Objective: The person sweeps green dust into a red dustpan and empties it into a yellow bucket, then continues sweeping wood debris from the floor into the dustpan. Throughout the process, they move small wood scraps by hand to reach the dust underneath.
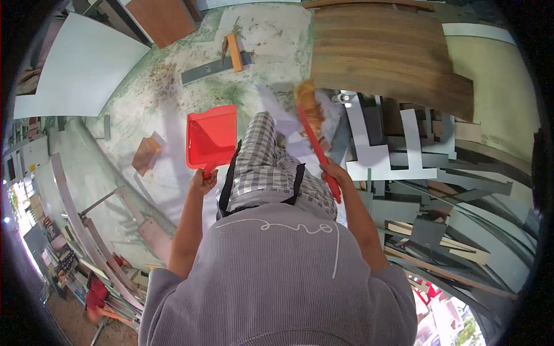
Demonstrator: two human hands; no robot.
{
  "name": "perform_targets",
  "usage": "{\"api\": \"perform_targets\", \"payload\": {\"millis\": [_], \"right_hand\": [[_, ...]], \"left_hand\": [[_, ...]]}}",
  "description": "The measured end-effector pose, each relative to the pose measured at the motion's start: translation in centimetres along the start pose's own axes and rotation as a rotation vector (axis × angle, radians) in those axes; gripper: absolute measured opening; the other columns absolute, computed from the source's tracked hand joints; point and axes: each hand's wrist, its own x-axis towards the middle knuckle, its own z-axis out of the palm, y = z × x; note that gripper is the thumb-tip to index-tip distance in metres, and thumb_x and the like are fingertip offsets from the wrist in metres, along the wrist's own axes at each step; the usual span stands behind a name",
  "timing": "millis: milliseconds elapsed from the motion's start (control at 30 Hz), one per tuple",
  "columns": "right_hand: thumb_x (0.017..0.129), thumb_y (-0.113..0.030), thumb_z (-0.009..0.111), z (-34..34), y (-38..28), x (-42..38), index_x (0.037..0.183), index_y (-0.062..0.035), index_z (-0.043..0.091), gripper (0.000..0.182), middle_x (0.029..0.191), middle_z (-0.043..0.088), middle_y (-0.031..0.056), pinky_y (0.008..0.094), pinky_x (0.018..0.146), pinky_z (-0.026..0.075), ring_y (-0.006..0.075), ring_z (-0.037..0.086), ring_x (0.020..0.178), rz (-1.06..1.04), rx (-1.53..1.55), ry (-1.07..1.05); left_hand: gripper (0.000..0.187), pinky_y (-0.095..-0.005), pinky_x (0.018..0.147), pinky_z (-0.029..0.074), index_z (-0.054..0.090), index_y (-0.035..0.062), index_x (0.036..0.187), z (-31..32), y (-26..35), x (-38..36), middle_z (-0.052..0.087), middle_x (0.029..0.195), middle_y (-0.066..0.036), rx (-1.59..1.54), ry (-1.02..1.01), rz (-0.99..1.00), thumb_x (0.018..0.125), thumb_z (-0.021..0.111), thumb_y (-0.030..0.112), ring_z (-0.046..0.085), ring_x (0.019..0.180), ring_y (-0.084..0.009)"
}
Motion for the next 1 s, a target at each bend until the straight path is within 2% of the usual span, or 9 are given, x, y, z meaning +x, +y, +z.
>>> {"api": "perform_targets", "payload": {"millis": [133,267,333,567,700,767,867,967,1000], "right_hand": [[0.079,-0.017,0.046,4.6,-4.9,0.4,0.111,-0.0137,0.029,0.037,0.052,0.037,-0.0001,0.0229,0.034,0.036,0.0084,0.038,0.038,0.038,0.165,-0.208],[0.077,-0.024,0.050,3.8,-6.0,-1.0,0.110,-0.0101,0.032,0.040,0.055,0.043,0.0009,0.0232,0.036,0.037,0.0092,0.041,0.041,-0.054,0.067,-0.329],[0.077,-0.023,0.050,3.2,-7.2,-3.8,0.114,-0.0103,0.031,0.044,0.056,0.043,0.0010,0.0235,0.037,0.037,0.0095,0.042,0.042,-0.102,-0.009,-0.275],[0.077,-0.021,0.048,0.3,-9.2,-7.3,0.118,-0.0149,0.029,0.046,0.059,0.042,0.0013,0.0222,0.034,0.037,0.0079,0.041,0.040,-0.021,0.001,-0.036],[0.076,-0.020,0.050,-1.5,-8.5,-0.5,0.099,-0.0117,0.038,0.028,0.058,0.043,0.0019,0.0222,0.034,0.036,0.0081,0.041,0.041,-0.033,0.191,0.000],[0.075,-0.021,0.052,1.2,-11.6,-1.7,0.091,-0.0108,0.039,0.022,0.057,0.042,0.0001,0.0219,0.034,0.036,0.0082,0.041,0.041,0.006,0.285,-0.032],[0.075,-0.023,0.051,4.0,-12.8,-2.5,0.093,-0.0099,0.043,0.024,0.057,0.041,-0.0034,0.0200,0.035,0.036,0.0069,0.041,0.041,-0.235,0.066,-0.144],[0.076,-0.023,0.049,6.4,-14.9,-3.5,0.098,-0.0101,0.042,0.027,0.057,0.041,-0.0030,0.0187,0.035,0.036,0.0056,0.040,0.041,-0.148,0.049,-0.333],[0.078,-0.022,0.047,6.4,-14.8,-2.9,0.100,-0.0103,0.040,0.026,0.056,0.041,-0.0026,0.0178,0.035,0.036,0.0048,0.039,0.041,-0.122,0.020,-0.359]], "left_hand": [[0.037,-0.0293,0.057,0.046,0.049,-0.0043,0.091,-1.4,-0.1,-1.5,0.056,0.074,-0.013,-0.072,0.011,0.000,0.081,0.031,0.026,0.053,0.060,-0.0188],[0.033,-0.0291,0.056,0.046,0.050,-0.0034,0.088,-3.4,-0.8,-1.6,0.056,0.071,-0.012,-0.089,-0.010,0.005,0.078,0.033,0.023,0.053,0.057,-0.0191],[0.031,-0.0280,0.054,0.045,0.050,-0.0031,0.085,-3.4,-1.2,-1.3,0.056,0.069,-0.012,-0.030,0.123,0.043,0.076,0.036,0.023,0.053,0.057,-0.0182],[0.031,-0.0264,0.054,0.044,0.050,-0.0030,0.085,-3.3,-3.5,-1.5,0.056,0.067,-0.010,-0.308,-0.036,0.119,0.074,0.037,0.023,0.053,0.056,-0.0163],[0.032,-0.0263,0.057,0.044,0.050,-0.0040,0.086,-1.9,-5.0,-3.9,0.056,0.069,-0.011,-0.307,-0.010,0.089,0.073,0.037,0.022,0.053,0.058,-0.0164],[0.032,-0.0264,0.057,0.044,0.049,-0.0043,0.087,-2.4,-4.3,-4.9,0.056,0.070,-0.011,-0.318,0.051,0.121,0.073,0.036,0.022,0.053,0.059,-0.0167],[0.033,-0.0282,0.058,0.044,0.050,-0.0028,0.089,-4.9,-5.5,-3.2,0.057,0.073,-0.012,-0.344,0.017,0.082,0.075,0.035,0.024,0.055,0.062,-0.0176],[0.035,-0.0295,0.058,0.045,0.048,-0.0029,0.091,-4.2,-6.4,-4.9,0.057,0.073,-0.012,-0.383,0.039,0.209,0.076,0.033,0.025,0.055,0.062,-0.0177],[0.035,-0.0302,0.058,0.044,0.047,-0.0030,0.091,-5.0,-6.3,-4.0,0.057,0.073,-0.013,-0.423,0.089,0.098,0.076,0.032,0.026,0.054,0.061,-0.0181]]}}
